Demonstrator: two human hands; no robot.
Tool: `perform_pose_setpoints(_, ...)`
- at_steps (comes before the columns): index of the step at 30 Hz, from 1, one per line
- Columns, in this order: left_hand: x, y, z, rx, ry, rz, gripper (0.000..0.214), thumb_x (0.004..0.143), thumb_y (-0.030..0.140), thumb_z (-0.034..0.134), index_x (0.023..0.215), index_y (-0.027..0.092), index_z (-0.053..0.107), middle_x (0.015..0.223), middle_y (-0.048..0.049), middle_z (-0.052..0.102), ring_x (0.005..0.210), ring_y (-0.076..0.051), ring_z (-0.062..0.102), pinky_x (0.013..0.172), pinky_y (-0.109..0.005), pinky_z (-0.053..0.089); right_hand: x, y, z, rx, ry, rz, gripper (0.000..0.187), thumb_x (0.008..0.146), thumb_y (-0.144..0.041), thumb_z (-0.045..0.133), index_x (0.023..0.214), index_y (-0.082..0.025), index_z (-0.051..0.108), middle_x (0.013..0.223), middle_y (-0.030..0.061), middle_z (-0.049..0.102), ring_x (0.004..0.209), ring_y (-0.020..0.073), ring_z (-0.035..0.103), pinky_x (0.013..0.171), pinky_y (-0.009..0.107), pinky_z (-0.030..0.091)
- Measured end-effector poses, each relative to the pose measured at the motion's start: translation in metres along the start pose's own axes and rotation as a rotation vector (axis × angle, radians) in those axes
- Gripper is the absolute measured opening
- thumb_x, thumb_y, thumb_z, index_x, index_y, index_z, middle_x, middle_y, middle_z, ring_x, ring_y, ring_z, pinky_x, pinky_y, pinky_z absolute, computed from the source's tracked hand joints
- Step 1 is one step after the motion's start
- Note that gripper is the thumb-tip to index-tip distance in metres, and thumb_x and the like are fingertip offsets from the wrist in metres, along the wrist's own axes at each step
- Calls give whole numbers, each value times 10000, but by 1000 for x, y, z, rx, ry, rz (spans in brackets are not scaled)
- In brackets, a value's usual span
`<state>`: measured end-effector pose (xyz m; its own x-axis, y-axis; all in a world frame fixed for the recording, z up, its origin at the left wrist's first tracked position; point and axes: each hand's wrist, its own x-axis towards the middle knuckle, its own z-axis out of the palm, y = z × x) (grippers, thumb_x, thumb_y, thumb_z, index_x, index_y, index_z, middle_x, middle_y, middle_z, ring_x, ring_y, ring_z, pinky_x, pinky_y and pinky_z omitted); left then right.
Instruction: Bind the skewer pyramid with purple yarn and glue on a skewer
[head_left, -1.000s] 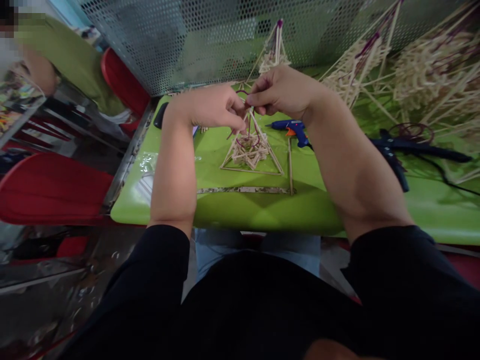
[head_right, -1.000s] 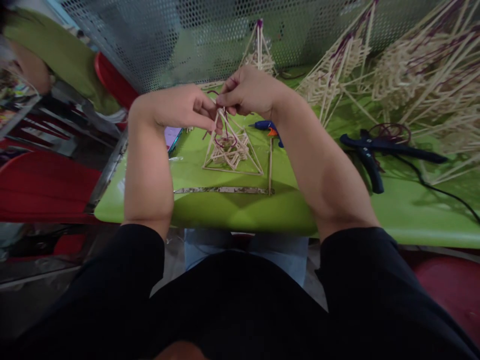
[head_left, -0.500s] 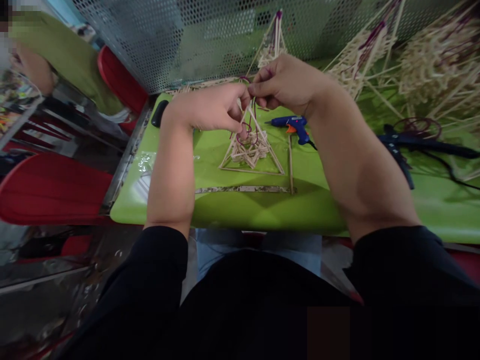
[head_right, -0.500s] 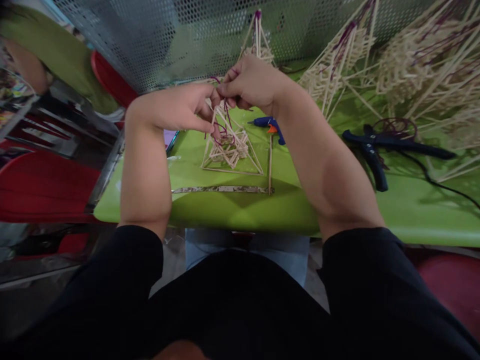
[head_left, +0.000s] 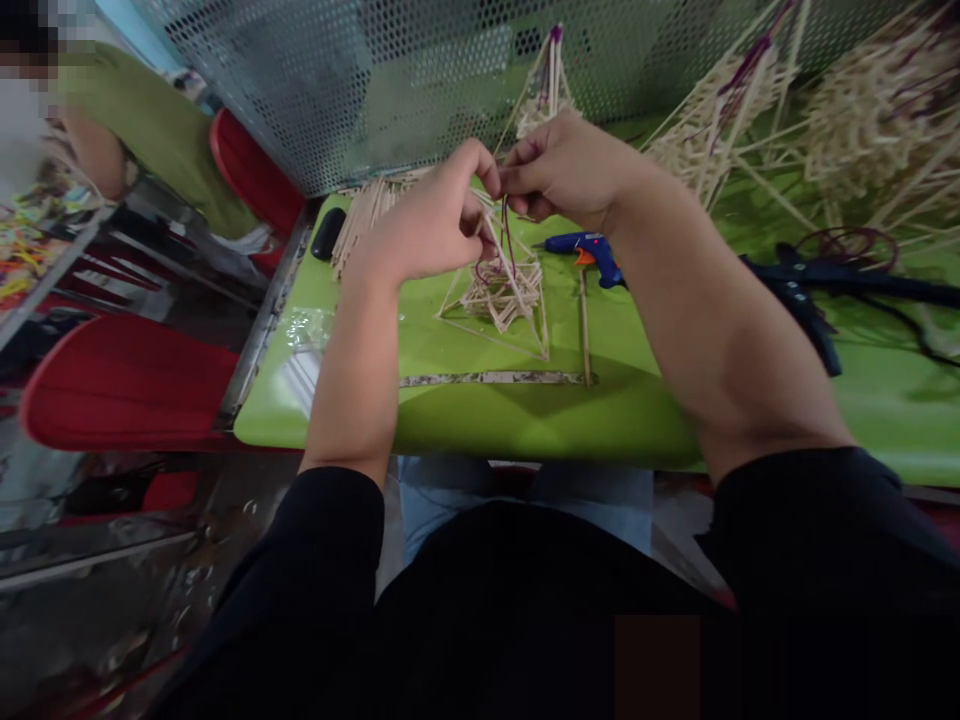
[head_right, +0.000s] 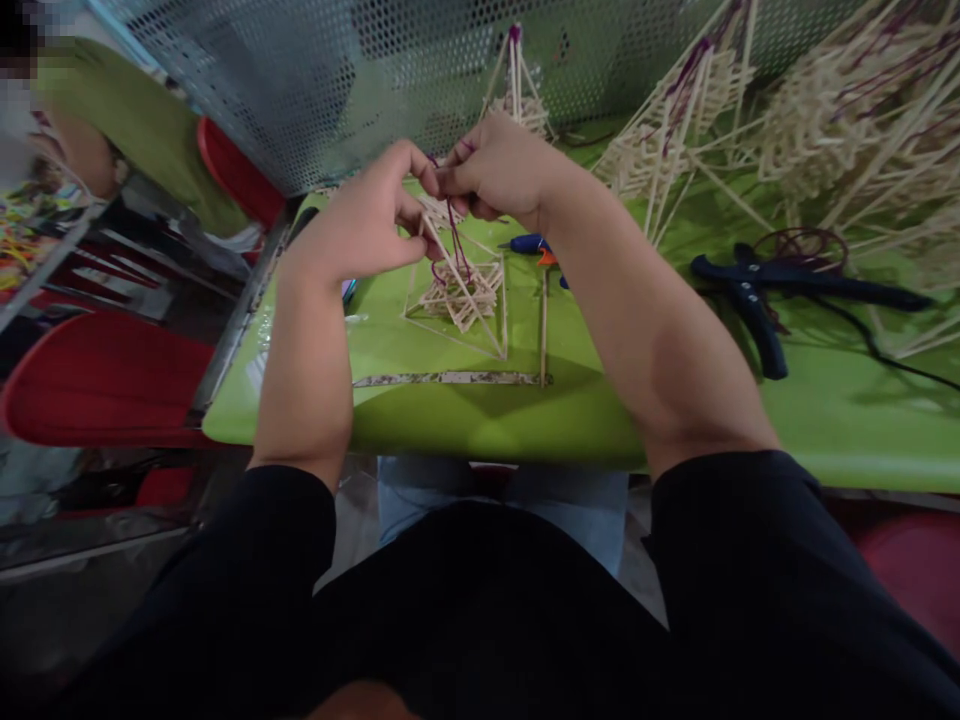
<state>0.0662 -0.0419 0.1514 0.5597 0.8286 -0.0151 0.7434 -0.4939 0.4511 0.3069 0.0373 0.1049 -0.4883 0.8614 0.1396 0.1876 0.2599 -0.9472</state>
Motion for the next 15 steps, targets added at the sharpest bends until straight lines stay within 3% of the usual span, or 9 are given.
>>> perform_pose_setpoints(3, -6, 7, 10, 13, 154, -45, 423, 1065, 401, 772, 1470, 346, 660, 1095, -35, 924, 1116, -356, 877, 994, -532, 631, 1, 3, 2, -4, -9, -4, 498, 690, -748, 1066, 807, -345, 797, 657, -10, 672, 690, 176, 452, 695, 402, 275)
perform_pose_setpoints(11, -11, 11, 19, 70, 216, 12, 559, 1058, 392, 691, 1608, 437, 598, 1186, -51, 907, 1128, -394, 835, 1065, -614, 609, 1, 5, 1, 17, -41, 28, 458, 754, -625, 1065, 876, -284, 785, 685, -41, 691, 697, 131, 452, 727, 386, 272)
perform_pose_setpoints(15, -10, 6, 38, 85, 293, 31, 592, 1035, 390, 716, 1613, 444, 601, 1196, -67, 861, 1220, -418, 805, 1113, -645, 598, 0, 2, 1, 23, -50, 30, 423, 744, -596, 1076, 833, -307, 781, 644, -45, 673, 671, 145, 431, 700, 379, 283)
